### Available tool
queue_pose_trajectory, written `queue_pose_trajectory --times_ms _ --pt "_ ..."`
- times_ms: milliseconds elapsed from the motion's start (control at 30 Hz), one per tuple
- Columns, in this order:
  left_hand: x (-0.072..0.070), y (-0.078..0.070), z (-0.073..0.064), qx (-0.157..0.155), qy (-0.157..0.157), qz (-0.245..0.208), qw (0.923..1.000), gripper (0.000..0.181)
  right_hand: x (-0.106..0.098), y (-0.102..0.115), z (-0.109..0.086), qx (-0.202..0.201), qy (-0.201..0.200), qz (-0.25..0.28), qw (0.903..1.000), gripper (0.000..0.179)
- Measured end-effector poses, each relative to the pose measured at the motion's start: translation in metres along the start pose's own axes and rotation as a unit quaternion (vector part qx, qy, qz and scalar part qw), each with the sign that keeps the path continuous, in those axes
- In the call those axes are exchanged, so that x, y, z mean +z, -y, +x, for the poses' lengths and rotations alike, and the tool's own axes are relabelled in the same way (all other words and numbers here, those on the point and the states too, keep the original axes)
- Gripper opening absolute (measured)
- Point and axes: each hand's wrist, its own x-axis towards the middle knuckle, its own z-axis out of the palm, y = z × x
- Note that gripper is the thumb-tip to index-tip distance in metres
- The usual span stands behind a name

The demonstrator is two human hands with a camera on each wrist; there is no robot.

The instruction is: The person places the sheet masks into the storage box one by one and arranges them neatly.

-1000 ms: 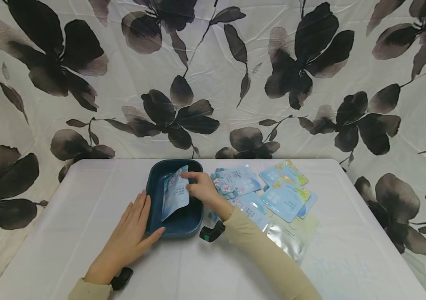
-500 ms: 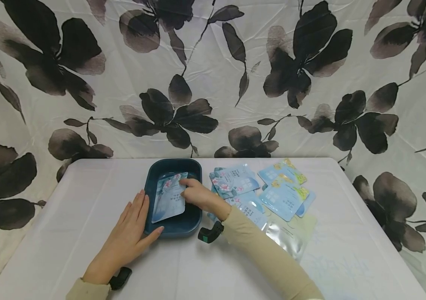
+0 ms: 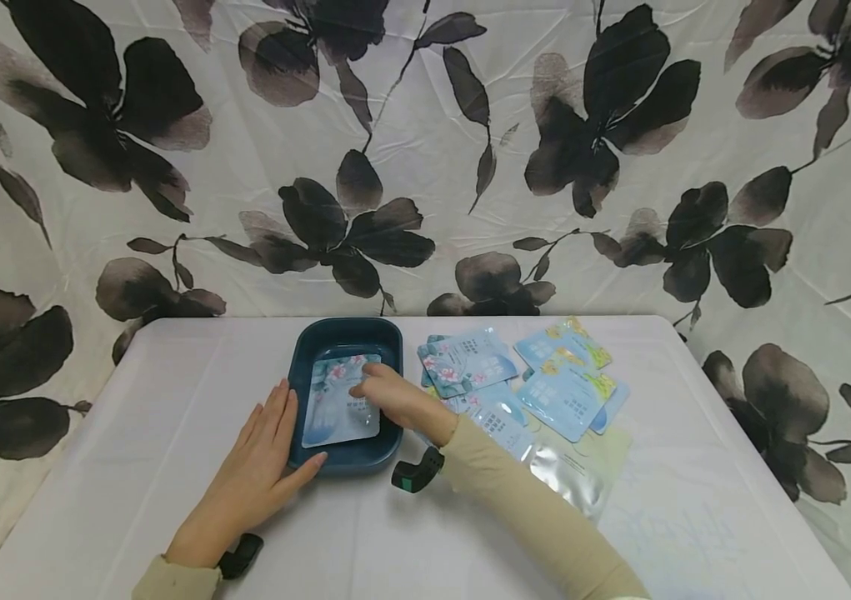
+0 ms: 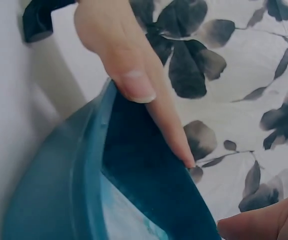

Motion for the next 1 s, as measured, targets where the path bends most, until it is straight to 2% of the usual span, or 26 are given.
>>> queue_pose_trajectory --times_ms 133,400,667,833,1000 --pt "0.000 -0.001 0.000 -0.006 0.006 -0.001 1.0000 0.096 -0.003 0.001 0.000 -0.010 -0.009 -0.004 0.9999 0.063" --pt "0.001 -0.001 0.001 -0.011 0.012 -0.003 0.9999 0.096 -0.017 0.008 -0.004 -0.041 0.008 0.000 0.9991 0.057" --pt "-0.001 -0.001 0.000 -0.023 0.027 -0.008 0.9993 0.097 -0.044 0.014 -0.014 -0.135 0.026 -0.038 0.9898 0.041" --pt "0.000 -0.001 0.000 -0.021 0.024 -0.008 0.9995 0.097 -0.063 0.015 -0.015 -0.184 0.000 -0.004 0.9829 0.034" --pt "0.000 -0.001 0.000 -0.016 0.017 -0.008 0.9997 0.096 -0.084 0.013 -0.012 -0.220 -0.048 -0.015 0.9741 0.027"
